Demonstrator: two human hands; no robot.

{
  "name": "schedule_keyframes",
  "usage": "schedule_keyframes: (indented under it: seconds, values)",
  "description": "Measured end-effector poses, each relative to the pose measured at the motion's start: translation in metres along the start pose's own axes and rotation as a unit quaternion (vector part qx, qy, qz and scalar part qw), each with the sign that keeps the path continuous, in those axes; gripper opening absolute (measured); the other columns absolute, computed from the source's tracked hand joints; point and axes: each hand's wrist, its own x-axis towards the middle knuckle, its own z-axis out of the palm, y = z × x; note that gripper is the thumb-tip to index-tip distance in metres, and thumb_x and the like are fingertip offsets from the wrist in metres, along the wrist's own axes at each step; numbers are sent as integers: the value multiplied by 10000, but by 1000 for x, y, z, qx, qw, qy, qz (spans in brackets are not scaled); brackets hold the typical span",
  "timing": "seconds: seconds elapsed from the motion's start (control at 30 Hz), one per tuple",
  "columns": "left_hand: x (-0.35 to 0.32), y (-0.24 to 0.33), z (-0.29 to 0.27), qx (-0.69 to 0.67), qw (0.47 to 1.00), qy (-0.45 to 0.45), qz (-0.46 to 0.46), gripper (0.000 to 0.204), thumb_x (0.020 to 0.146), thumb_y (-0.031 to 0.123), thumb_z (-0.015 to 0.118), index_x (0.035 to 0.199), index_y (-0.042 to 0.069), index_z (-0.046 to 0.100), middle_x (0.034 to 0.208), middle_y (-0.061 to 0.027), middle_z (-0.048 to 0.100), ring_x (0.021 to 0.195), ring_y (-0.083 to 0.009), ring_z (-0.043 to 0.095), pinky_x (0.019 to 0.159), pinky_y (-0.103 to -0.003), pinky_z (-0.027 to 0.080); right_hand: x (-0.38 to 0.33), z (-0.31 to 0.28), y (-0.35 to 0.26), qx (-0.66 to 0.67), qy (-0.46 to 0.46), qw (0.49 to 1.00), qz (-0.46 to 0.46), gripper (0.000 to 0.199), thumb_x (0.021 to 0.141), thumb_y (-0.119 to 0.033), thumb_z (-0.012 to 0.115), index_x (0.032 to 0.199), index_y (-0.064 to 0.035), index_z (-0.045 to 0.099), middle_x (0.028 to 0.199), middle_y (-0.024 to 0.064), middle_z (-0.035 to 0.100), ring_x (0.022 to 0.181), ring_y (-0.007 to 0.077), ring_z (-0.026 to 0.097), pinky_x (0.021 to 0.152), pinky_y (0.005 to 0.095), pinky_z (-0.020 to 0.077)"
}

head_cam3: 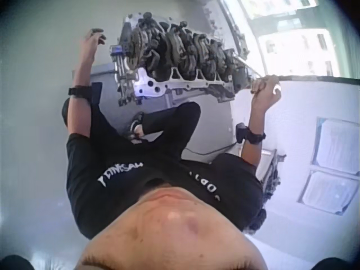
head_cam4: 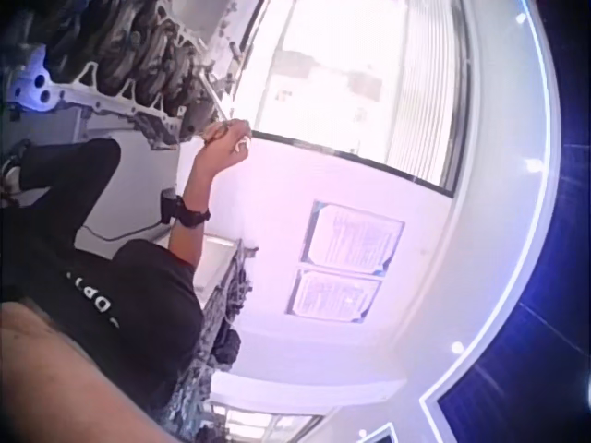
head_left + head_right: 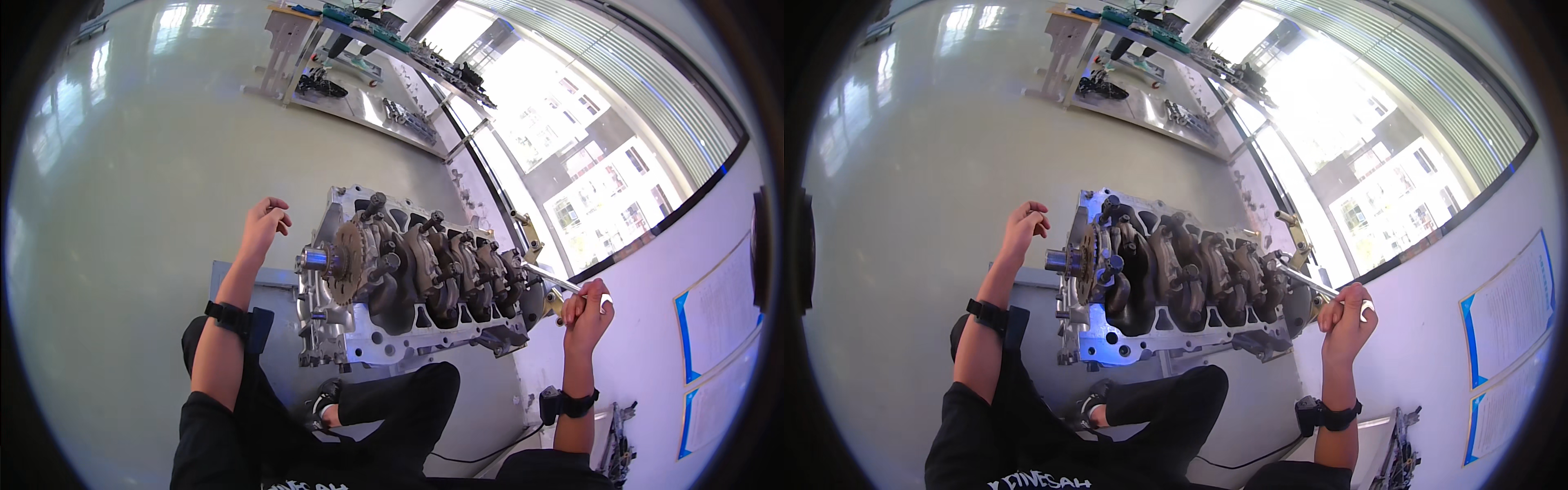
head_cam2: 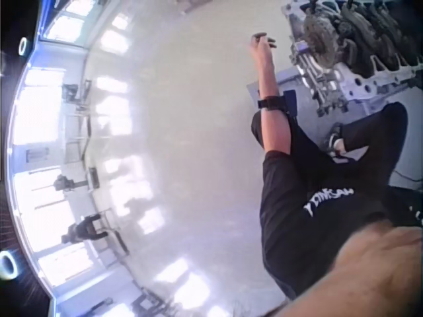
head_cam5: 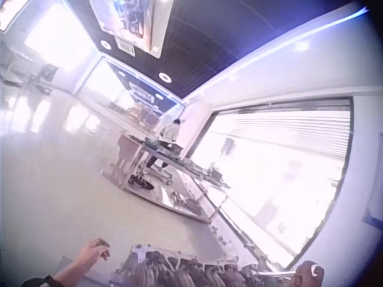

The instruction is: The person works on an engine block by placing and fitting components into the cylinder bores by hand and using a wrench.

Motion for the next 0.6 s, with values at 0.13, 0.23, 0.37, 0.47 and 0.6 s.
schedule_keyframes:
  seconds: [0.13,0.23,0.37,0.47,0.6]
  values:
    - [-1,-3,-17,12,1000,-3,10,226,869,44,473,1039,-35,600,783,-104,644,625,-152,582,612,-279,483,-23,-9,-4,-9,2,1000,2,357,1063,-299,510,884,4,573,576,11,402,451,147,469,452,308,431]
    - [-2,-2,-14,24,1000,-9,1,224,874,66,473,1040,-9,602,795,-80,640,661,-136,587,677,-274,486,-38,-8,-14,-6,-8,1000,-6,360,1064,-307,501,1023,32,615,650,52,514,551,189,585,555,331,532]
    - [-10,10,-10,-18,998,11,51,193,888,48,476,1003,-24,613,793,-92,637,664,-146,589,643,-277,493,-61,-13,-23,73,-64,992,77,398,1055,-319,508,1163,52,602,905,157,676,775,255,711,742,400,611]
    - [-15,19,-8,-41,996,4,84,174,904,47,476,985,-19,616,798,-85,631,679,-148,591,661,-277,498,-73,-12,-14,74,-118,988,62,341,1045,-290,534,1113,35,612,1011,154,672,872,238,701,804,389,588]
    - [-33,88,9,15,987,-40,157,173,920,36,468,995,-20,614,804,-78,619,708,-154,585,677,-284,495,-77,-8,-1,126,-133,982,46,239,1012,-181,595,1006,53,643,1024,131,635,872,192,647,813,329,540]
